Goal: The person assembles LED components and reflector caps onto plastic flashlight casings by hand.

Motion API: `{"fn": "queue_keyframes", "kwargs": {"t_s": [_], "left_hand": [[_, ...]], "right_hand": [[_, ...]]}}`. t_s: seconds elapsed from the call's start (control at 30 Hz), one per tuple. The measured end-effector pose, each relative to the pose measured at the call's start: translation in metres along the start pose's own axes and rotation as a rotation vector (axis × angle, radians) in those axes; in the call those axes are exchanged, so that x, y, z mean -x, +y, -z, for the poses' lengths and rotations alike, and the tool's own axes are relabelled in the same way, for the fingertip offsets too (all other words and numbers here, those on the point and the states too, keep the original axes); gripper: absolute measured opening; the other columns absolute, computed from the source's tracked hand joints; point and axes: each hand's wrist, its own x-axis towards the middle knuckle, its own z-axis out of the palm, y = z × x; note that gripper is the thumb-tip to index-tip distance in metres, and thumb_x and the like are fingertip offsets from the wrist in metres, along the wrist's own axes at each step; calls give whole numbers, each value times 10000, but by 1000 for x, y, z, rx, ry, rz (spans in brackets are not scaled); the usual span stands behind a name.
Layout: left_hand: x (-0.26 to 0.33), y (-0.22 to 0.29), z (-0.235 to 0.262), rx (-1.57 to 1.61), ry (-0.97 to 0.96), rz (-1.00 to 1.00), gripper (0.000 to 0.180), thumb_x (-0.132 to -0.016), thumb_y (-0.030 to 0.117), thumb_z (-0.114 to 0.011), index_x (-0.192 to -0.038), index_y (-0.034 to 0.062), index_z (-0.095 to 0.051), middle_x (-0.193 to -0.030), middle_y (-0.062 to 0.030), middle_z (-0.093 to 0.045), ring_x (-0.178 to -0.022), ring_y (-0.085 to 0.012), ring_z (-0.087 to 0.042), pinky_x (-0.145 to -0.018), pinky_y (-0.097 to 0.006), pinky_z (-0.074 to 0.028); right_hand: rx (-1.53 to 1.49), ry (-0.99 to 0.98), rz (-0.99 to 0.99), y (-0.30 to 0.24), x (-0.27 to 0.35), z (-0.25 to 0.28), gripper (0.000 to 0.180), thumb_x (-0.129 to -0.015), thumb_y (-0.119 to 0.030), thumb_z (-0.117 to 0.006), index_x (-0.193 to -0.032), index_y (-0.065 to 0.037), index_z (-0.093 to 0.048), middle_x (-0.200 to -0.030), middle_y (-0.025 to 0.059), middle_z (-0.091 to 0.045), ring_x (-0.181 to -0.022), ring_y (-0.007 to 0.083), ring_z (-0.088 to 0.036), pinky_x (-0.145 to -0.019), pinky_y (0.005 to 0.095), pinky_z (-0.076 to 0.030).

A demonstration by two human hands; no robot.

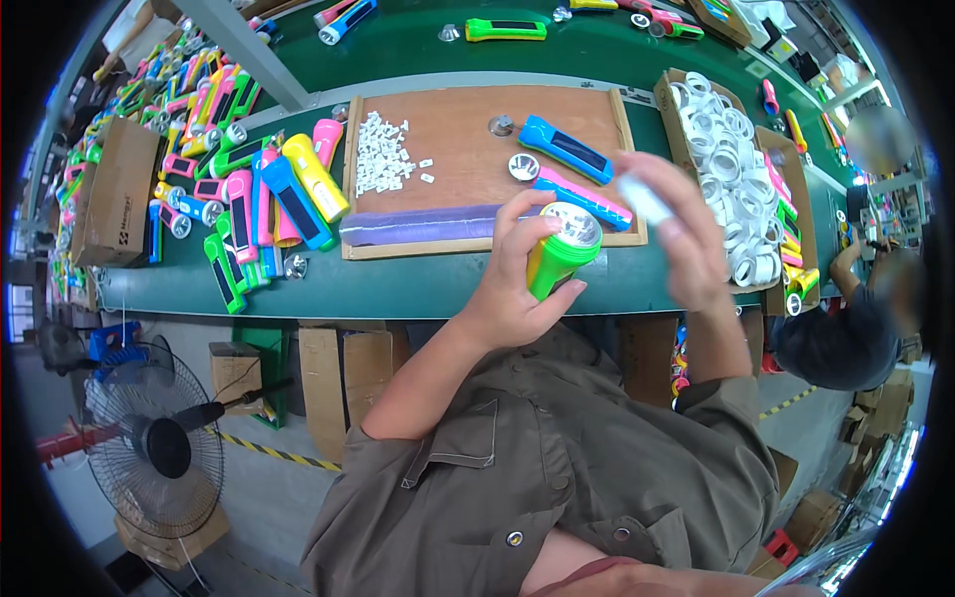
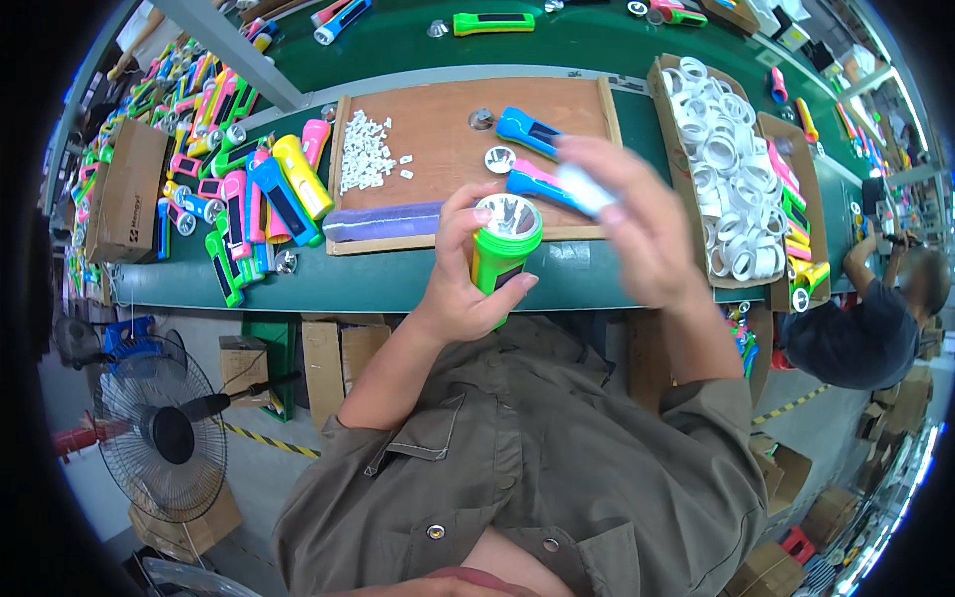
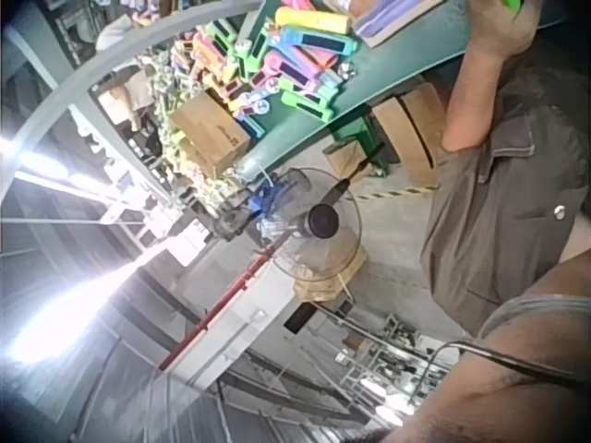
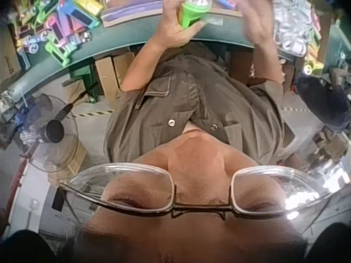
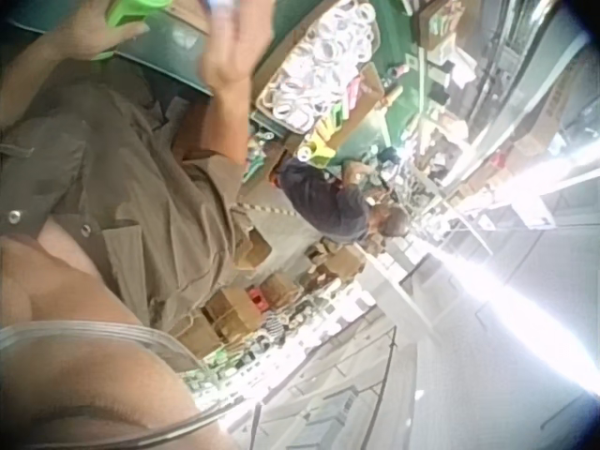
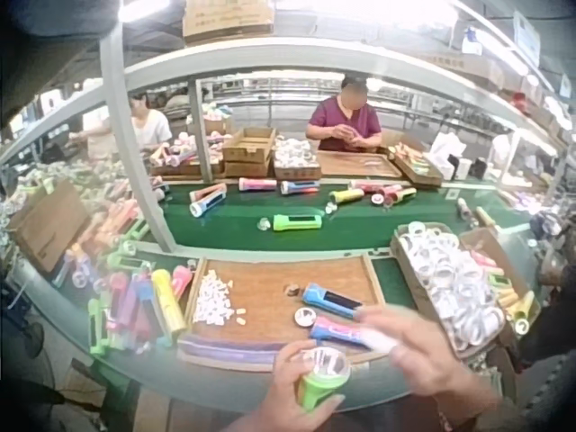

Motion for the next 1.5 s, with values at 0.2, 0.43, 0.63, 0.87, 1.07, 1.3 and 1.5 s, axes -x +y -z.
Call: {"fn": "queue_keyframes", "kwargs": {"t_s": [0.2, 0.43, 0.63, 0.87, 1.07, 1.3, 1.5], "left_hand": [[-11, 8, -4, -77, 28, -118, 768, -734, -21, -736, -1352, 176, -324, -1429, -276, -263, -1328, -456, -332, -1048, -517, -349], [-17, 14, 3, -183, 59, -293, 796, -755, -78, -685, -1381, 206, -284, -1447, -347, -250, -1364, -503, -309, -1042, -516, -412], [-25, 24, -2, -200, 123, -288, 932, -779, -14, -699, -1503, 114, -126, -1403, -319, -399, -1262, -438, -497, -978, -466, -476], [-37, 35, -8, -245, 133, 43, 653, -764, 93, -734, -1327, -16, -421, -1083, -245, -628, -958, -398, -664, -771, -426, -546], [-52, 39, 5, -37, 23, 58, 445, -804, 78, -708, -1183, 4, -489, -930, -169, -660, -797, -318, -690, -664, -375, -547], [-46, 72, 2, 1092, -275, 617, 359, -803, 105, -702, -1087, -1, -510, -852, -106, -602, -632, -179, -622, -532, -288, -510], [-44, 57, -6, 361, -34, 374, 503, -861, 177, -705, -1249, 5, -435, -980, -176, -628, -843, -263, -670, -706, -398, -539]], "right_hand": [[91, -16, 196, -4, -7, -45, 564, -835, -195, -620, -1337, 17, -476, -1291, 217, -535, -1196, 370, -528, -1026, 430, -405], [207, -102, 263, -11, -14, -43, 649, -762, -126, -756, -1337, 17, -491, -1324, 233, -522, -1244, 383, -509, -1037, 435, -412], [323, -108, 361, -33, -27, -33, 588, -752, -62, -721, -1299, 29, -527, -1318, 223, -538, -1232, 389, -528, -1035, 439, -426], [406, 43, 317, -34, -27, -45, 504, -751, -21, -686, -1241, 25, -578, -1279, 216, -581, -1210, 376, -552, -1024, 436, -438], [113, 4, 256, -20, -32, -36, 478, -778, -80, -668, -1241, 17, -597, -1240, 211, -621, -1183, 357, -589, -1016, 414, -443], [-288, 6, 266, -18, -23, -33, 467, -831, -156, -610, -1260, 26, -583, -1274, 226, -606, -1174, 339, -602, -1001, 388, -454], [83, -3, 360, -26, -38, -13, 423, -833, -95, -635, -1242, 10, -602, -1236, 219, -624, -1170, 348, -598, -973, 402, -476]]}}
